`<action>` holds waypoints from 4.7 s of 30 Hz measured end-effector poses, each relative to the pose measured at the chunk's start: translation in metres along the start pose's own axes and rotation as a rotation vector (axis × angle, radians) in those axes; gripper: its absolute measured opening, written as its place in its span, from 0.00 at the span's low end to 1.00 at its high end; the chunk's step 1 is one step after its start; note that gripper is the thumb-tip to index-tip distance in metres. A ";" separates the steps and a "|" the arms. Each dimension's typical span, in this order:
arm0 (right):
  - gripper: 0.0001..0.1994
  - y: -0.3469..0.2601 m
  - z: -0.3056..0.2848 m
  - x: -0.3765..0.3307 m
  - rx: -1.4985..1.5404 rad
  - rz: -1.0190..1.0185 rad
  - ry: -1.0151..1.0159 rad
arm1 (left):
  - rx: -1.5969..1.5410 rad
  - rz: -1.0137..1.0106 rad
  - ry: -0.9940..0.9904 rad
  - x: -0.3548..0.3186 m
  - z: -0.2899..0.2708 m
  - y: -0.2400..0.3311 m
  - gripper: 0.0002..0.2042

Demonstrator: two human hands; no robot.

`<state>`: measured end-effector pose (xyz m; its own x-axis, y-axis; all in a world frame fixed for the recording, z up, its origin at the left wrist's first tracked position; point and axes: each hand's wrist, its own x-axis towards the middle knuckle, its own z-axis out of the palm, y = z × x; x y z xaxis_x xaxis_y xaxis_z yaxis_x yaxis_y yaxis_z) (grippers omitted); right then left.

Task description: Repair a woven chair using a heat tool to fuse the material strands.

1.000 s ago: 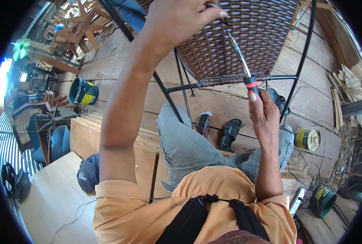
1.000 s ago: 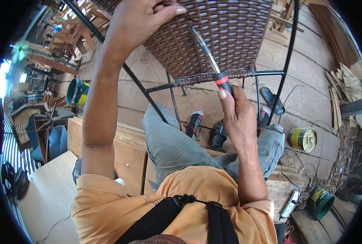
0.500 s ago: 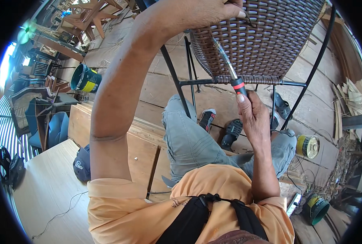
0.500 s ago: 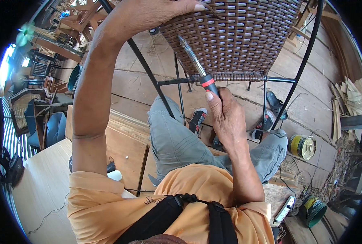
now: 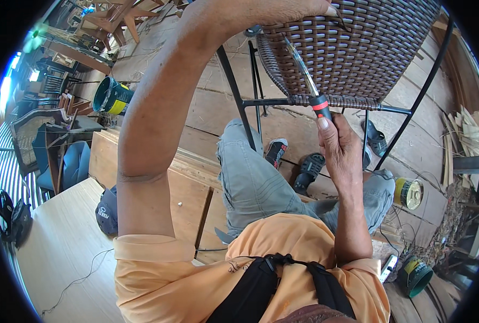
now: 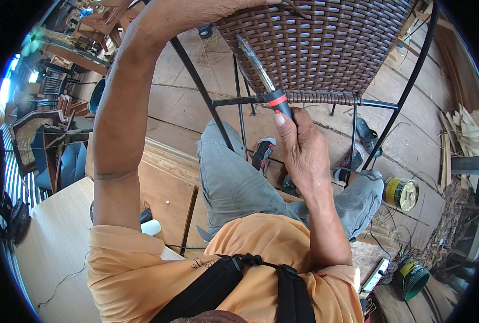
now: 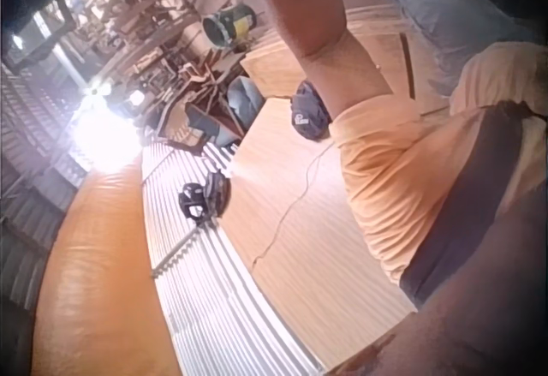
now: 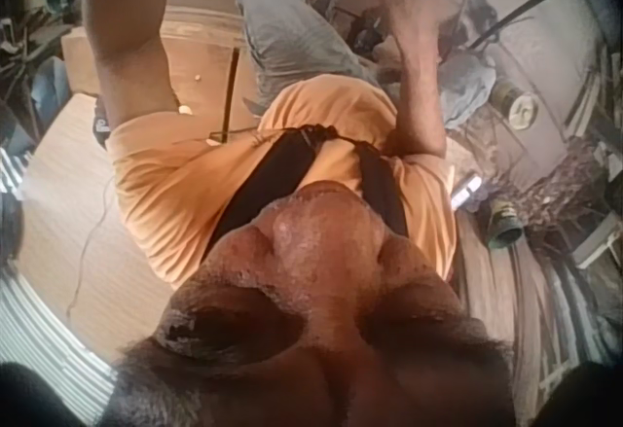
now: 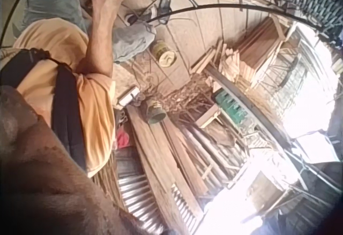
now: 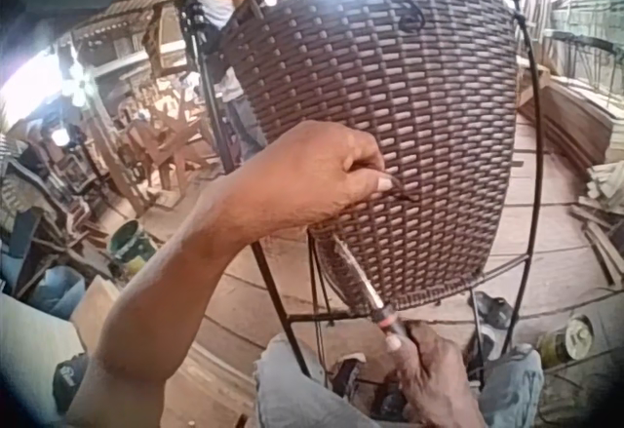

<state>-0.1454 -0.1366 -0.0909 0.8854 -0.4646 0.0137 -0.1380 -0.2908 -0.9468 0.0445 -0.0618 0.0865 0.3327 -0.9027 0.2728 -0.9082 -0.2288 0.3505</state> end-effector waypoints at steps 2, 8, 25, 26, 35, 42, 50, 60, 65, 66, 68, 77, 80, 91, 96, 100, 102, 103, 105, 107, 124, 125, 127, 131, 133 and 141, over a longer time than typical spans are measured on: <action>0.18 -0.002 -0.001 0.000 -0.024 0.005 -0.016 | -0.002 0.006 0.001 -0.001 -0.001 0.001 0.13; 0.18 -0.001 -0.004 -0.001 -0.011 0.014 -0.003 | -0.007 0.013 0.004 0.000 0.000 0.000 0.13; 0.17 0.000 -0.006 0.002 -0.006 0.020 0.030 | 0.025 -0.052 0.004 0.002 0.001 0.004 0.13; 0.17 0.001 -0.006 0.002 -0.008 0.014 0.033 | 0.024 -0.052 0.002 0.002 0.001 0.004 0.13; 0.17 -0.001 -0.004 0.003 0.069 0.000 0.029 | 0.010 0.001 0.022 0.000 0.002 0.001 0.13; 0.17 0.000 -0.008 0.002 0.004 -0.032 0.051 | 0.020 -0.021 0.009 -0.002 0.001 0.005 0.13; 0.18 -0.008 -0.012 0.002 0.116 -0.004 0.030 | 0.024 -0.036 0.015 -0.002 0.001 0.003 0.13; 0.19 -0.007 -0.012 0.001 0.136 -0.009 0.028 | -0.012 0.013 0.031 -0.005 0.003 -0.002 0.12; 0.18 -0.012 -0.015 -0.002 0.086 0.012 0.017 | 0.034 0.038 0.034 -0.004 0.004 -0.001 0.12; 0.18 -0.012 -0.016 -0.002 0.086 0.013 0.020 | 0.016 0.037 0.040 -0.004 0.005 0.000 0.12; 0.17 -0.012 -0.017 -0.001 0.001 0.022 0.016 | -0.002 0.037 0.041 -0.004 0.005 0.001 0.12; 0.14 0.003 -0.036 -0.056 0.114 0.082 0.115 | 0.361 0.016 0.177 -0.031 0.021 0.008 0.08; 0.14 0.019 -0.048 -0.065 0.112 0.037 0.190 | 0.397 -0.235 0.164 -0.034 0.021 0.032 0.08; 0.14 0.038 -0.052 -0.042 0.572 0.020 0.379 | 0.483 -0.046 0.464 -0.044 0.053 -0.012 0.15; 0.11 0.048 -0.050 -0.024 0.469 -0.086 0.358 | 0.712 -0.019 0.534 -0.042 0.066 -0.038 0.19; 0.09 0.050 -0.050 -0.014 0.408 -0.052 0.226 | 0.674 0.001 0.566 -0.043 0.070 -0.049 0.19; 0.10 0.046 -0.048 -0.011 0.383 0.014 0.184 | 0.666 -0.022 0.561 -0.042 0.070 -0.048 0.20; 0.10 0.042 -0.047 -0.010 0.385 0.015 0.181 | 0.689 -0.010 0.566 -0.040 0.069 -0.045 0.19; 0.12 0.038 -0.045 -0.007 0.312 0.067 0.139 | 0.712 -0.001 0.568 -0.038 0.069 -0.043 0.19; 0.13 0.038 -0.043 -0.003 0.303 0.072 0.115 | 0.716 -0.004 0.559 -0.038 0.068 -0.046 0.19; 0.16 0.001 -0.040 0.005 0.193 0.111 0.053 | 0.483 -0.239 0.364 -0.029 0.038 0.022 0.15; 0.16 0.002 -0.041 0.004 0.213 0.101 0.069 | 0.479 -0.468 0.211 -0.024 0.036 0.034 0.15; 0.16 0.001 -0.043 0.000 0.217 0.110 0.076 | 0.415 -0.272 0.257 -0.025 0.038 0.030 0.16; 0.15 -0.001 -0.041 -0.005 0.229 0.103 0.070 | 0.368 0.077 0.374 -0.009 0.039 0.022 0.16; 0.15 0.001 -0.041 -0.006 0.227 0.097 0.062 | 0.416 0.085 0.376 0.002 0.040 0.013 0.16; 0.15 0.002 -0.043 -0.003 0.278 0.128 0.078 | 0.520 0.157 0.425 0.025 0.040 -0.001 0.17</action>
<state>-0.1676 -0.1719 -0.0791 0.8302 -0.5490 -0.0970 -0.1103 0.0088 -0.9939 0.0438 -0.0984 0.0572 0.1615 -0.7428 0.6497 -0.9222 -0.3480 -0.1685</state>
